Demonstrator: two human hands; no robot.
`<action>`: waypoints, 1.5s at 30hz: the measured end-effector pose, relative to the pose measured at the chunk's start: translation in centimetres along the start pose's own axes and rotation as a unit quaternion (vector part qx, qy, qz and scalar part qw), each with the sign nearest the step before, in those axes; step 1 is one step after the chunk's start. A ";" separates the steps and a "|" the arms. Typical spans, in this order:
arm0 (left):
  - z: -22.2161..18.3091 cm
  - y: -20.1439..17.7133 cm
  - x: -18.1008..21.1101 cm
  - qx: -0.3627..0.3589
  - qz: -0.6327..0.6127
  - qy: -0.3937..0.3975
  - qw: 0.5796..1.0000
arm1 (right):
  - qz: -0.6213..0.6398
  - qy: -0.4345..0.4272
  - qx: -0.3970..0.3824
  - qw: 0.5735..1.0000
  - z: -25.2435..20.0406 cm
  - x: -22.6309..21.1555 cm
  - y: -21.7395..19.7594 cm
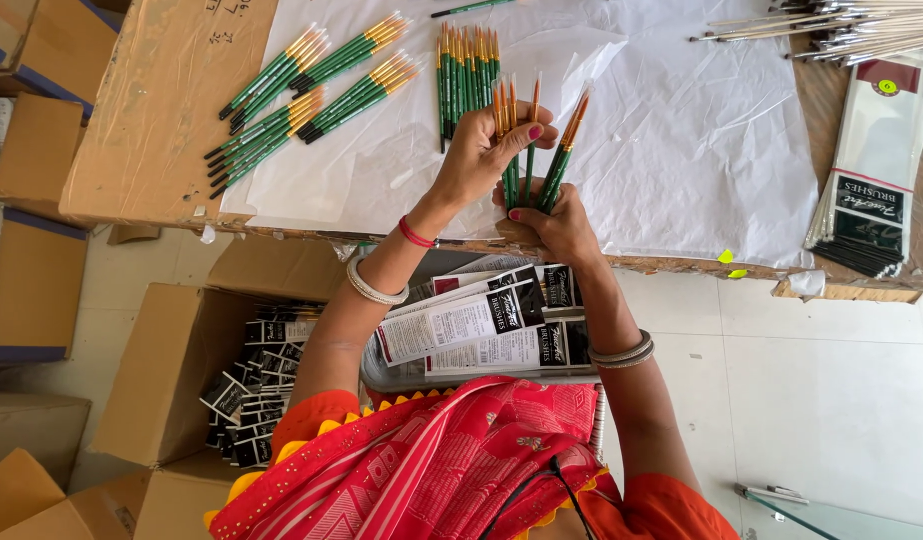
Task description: The person picks up several paint brushes from a table and inserts them into clear plastic packaging, then places the packaged brushes into a tray.
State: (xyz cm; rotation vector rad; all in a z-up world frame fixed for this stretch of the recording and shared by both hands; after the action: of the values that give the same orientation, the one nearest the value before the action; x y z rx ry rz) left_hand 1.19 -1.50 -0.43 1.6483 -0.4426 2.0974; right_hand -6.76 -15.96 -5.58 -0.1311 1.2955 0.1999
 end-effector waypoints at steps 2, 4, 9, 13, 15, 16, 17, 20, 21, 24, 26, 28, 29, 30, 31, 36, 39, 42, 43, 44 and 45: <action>-0.1 0.0 -0.4 -0.001 -0.007 -0.002 1.000 | 0.011 0.011 0.003 1.000 0.0 -0.6 0.3; -0.2 0.4 -0.5 -0.004 -0.014 -0.004 1.000 | 0.021 0.021 0.009 1.000 -0.1 -0.2 0.2; -0.1 1.4 -1.3 0.016 0.100 -0.001 0.995 | 0.006 -0.006 0.018 1.000 -0.3 2.4 -0.7; -0.1 1.0 -2.7 0.021 0.076 0.014 0.997 | 0.034 0.052 0.030 0.998 -0.4 1.7 -0.6; -0.3 0.8 -2.1 0.007 0.009 -0.012 1.000 | 0.035 0.028 0.020 0.999 -0.3 2.2 -0.7; -0.5 1.0 -1.2 0.009 0.009 -0.011 1.000 | 0.034 0.027 0.017 0.999 -0.2 2.2 -0.7; -0.7 1.0 -0.4 0.030 -0.050 -0.022 0.998 | 0.050 0.007 0.010 0.999 -0.1 2.1 -0.6; -2.2 0.4 0.0 0.117 -0.105 0.014 0.987 | 0.094 -0.011 0.031 0.995 0.1 1.0 0.1; -2.9 -0.3 0.0 0.174 -0.104 0.062 0.977 | 0.118 -0.008 0.067 0.991 0.4 0.6 0.5; -3.2 -1.7 -7.3 0.187 0.065 0.170 0.965 | 0.084 0.001 0.097 0.992 -0.1 2.8 -0.7; -4.7 -2.5 -4.7 0.175 0.122 0.083 0.973 | 0.108 -0.017 0.113 0.988 -0.4 3.2 -0.9; -5.4 -4.6 -3.8 0.156 0.168 -0.010 0.973 | 0.131 -0.033 0.136 0.981 -0.4 3.5 -1.3; -5.5 -6.2 -3.7 0.113 0.288 0.050 0.950 | 0.127 -0.081 0.132 0.980 -0.2 3.4 -1.3; -5.9 -7.5 -3.8 0.060 0.402 0.103 0.908 | 0.124 -0.126 0.136 0.975 -0.7 3.4 -1.4; -6.6 -9.9 -2.7 0.065 0.403 0.098 0.908 | 0.128 -0.122 0.130 0.976 -0.8 2.9 -0.9; -11.7 -21.2 -1.8 0.113 0.651 -0.030 0.750 | 0.177 -0.112 0.146 0.967 -0.6 2.2 -1.1; -15.1 -24.0 1.2 0.163 0.653 0.004 0.740 | 0.081 -0.025 0.118 0.989 1.0 1.8 -1.3; -15.4 -23.9 2.1 0.152 0.625 0.028 0.766 | -0.005 0.001 0.059 0.998 5.7 -1.8 -0.3; -15.2 -23.6 2.3 0.131 0.621 0.040 0.772 | -0.008 0.002 0.084 0.996 7.4 -2.2 -0.1; -15.5 -23.3 2.5 0.158 0.625 0.069 0.761 | -0.084 0.005 0.061 0.995 9.7 -2.8 -0.1; -15.8 -23.0 2.8 0.186 0.627 0.098 0.750 | -0.159 0.011 0.037 0.986 11.9 -3.3 0.0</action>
State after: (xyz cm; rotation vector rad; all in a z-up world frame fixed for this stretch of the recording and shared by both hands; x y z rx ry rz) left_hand -0.56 26.50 -1.90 1.3598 -1.4415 3.4509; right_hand 3.59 -13.74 0.80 -0.2748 1.2837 -0.1237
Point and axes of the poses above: each hand's wrist, its own z-axis towards the middle knuckle, its own y-axis out of the palm, x = y × z, the point moved 2 cm from there along z, towards the middle knuckle, and after that the axes turned 12 degrees about -y, right-handed, at the moved point
